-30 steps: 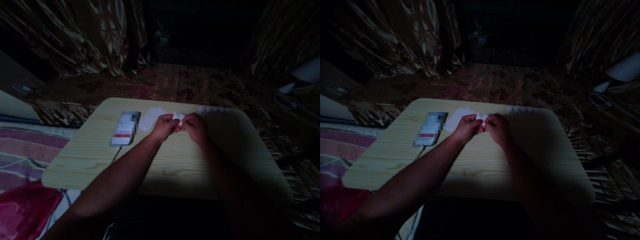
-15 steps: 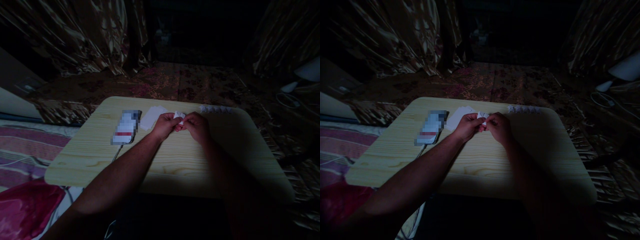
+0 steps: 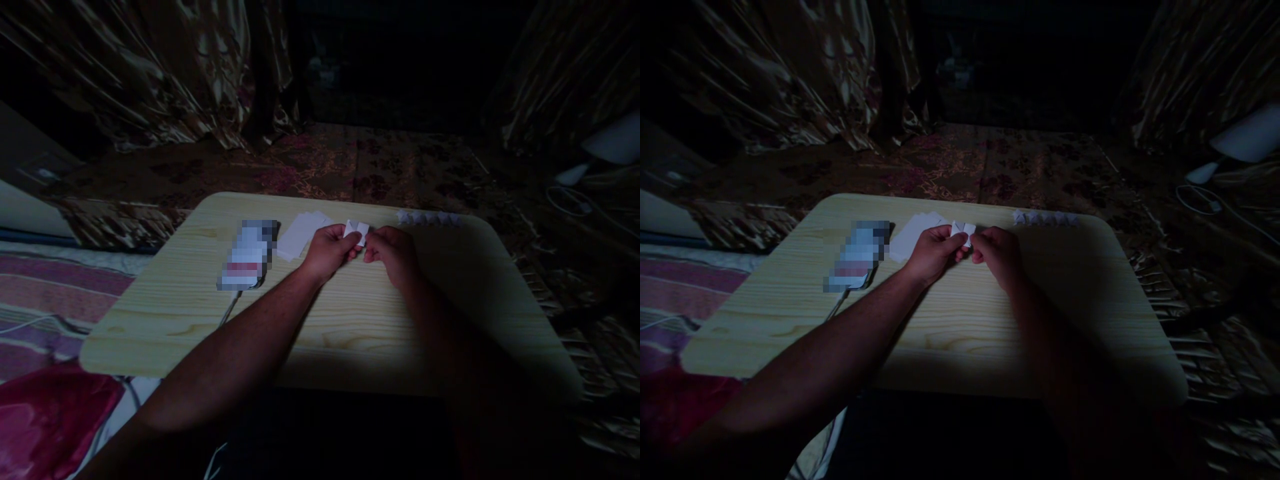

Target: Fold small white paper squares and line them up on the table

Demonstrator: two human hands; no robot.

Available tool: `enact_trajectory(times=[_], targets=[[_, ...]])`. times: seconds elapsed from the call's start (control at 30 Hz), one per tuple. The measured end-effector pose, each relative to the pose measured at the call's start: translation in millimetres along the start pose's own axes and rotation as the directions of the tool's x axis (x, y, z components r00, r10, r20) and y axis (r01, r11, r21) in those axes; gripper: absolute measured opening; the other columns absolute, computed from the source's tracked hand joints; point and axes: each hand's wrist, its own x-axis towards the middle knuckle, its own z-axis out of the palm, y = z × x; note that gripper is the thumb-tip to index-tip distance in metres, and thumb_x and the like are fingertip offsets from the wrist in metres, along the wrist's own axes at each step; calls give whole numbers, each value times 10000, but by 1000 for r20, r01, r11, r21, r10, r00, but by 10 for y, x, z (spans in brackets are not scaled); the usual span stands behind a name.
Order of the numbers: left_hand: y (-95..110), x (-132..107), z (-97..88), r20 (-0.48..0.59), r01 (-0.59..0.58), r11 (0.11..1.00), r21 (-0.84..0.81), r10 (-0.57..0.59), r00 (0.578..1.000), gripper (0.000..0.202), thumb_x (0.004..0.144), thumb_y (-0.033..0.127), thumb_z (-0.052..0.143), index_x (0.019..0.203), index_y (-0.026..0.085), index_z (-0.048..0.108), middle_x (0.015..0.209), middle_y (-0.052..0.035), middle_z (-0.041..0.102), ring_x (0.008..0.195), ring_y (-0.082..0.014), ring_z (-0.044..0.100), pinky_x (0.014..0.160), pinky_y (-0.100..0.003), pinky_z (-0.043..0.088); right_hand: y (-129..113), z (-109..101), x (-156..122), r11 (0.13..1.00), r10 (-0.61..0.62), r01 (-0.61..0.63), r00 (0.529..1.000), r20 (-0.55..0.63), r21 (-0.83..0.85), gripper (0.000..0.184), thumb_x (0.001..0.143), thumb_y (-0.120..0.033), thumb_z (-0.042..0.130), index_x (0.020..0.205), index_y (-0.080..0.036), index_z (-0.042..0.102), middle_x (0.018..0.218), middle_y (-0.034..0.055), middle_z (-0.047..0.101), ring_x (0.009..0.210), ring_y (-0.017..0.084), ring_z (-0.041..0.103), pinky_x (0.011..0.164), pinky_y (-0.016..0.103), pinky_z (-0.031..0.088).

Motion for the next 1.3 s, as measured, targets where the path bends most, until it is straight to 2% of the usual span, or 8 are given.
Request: enact_trajectory(times=[0.2,0.67,1.3], targets=[[25,-12,22,-14,4,1000,23,-3,1000,283,705,371,805,728,128,663,637,-11,667,467,-55,518,456,-195,370,-9,-12,-10,997,-3,5,1000,29,-80,243,754,-405,711,680,-185,641,571,-5,666,513,137,636,539,259,565],[62,-24,31,6,8,999,36,-8,1000,272,693,360,798,691,131,652,594,3,641,442,-48,487,433,-194,329,0,-2,9,998,20,-18,999,31,-61,195,744,-358,691,669,-182,655,568,-12,664,511,133,649,507,243,578],[16,5,-5,34,-5,1000,30,4,999,279,705,367,810,747,123,682,641,-15,664,490,-57,524,469,-186,382,16,-1,26,999,20,-18,999,41,-51,187,724,-355,698,695,-175,656,563,-7,666,496,131,633,502,249,567]])
